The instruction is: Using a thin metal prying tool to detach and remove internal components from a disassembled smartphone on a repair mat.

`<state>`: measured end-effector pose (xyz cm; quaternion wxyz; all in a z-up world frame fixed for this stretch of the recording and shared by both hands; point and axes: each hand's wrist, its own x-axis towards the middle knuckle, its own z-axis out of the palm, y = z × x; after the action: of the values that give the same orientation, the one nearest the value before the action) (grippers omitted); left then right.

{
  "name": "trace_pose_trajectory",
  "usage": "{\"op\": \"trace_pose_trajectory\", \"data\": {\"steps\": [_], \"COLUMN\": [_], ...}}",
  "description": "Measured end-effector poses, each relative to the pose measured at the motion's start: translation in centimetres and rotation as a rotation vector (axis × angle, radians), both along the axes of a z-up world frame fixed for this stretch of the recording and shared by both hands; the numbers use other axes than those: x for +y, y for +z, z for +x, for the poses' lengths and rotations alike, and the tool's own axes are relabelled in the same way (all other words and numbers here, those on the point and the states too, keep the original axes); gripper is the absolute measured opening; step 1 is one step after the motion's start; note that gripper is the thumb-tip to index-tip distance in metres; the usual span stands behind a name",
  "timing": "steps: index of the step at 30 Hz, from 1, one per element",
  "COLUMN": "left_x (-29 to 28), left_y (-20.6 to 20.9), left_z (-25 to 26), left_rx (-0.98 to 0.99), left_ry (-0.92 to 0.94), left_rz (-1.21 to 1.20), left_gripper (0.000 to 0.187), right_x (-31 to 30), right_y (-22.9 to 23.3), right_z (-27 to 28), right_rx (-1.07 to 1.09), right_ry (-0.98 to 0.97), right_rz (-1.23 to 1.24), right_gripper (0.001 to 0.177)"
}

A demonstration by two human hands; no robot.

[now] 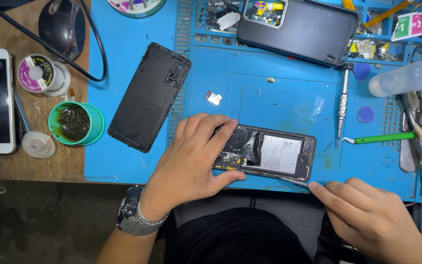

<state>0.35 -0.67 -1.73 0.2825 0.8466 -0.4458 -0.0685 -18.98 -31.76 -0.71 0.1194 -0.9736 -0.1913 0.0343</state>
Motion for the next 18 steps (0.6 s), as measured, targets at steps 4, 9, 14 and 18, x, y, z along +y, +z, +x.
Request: {"op": "trace_pose_trajectory", "data": {"steps": [4, 9, 14, 18], "left_x": [0.0, 0.0, 0.0, -0.1], "left_y": [0.1, 0.1, 0.2, 0.0], "left_z": [0.0, 0.0, 0.0, 0.0], "left_rx": [0.010, -0.010, -0.005, -0.013], "left_ry": [-0.001, 0.003, -0.002, -0.013], "left_rz": [-0.004, 0.001, -0.005, -0.006], "left_gripper": [0.092, 0.092, 0.092, 0.094], "right_x": [0.2, 1.2, 2.5, 3.6], "right_y": [0.1, -0.3, -0.8, -1.0], "right_z": [0.0, -0.7, -1.1, -0.5], "right_rx": [-0.011, -0.071, -0.111, -0.132], "right_ry": [0.067, 0.120, 0.083, 0.001], "right_rz": [-0.073, -0.201, -0.135, 0.011], "right_gripper": [0.044, 0.044, 0.043, 0.036]}}
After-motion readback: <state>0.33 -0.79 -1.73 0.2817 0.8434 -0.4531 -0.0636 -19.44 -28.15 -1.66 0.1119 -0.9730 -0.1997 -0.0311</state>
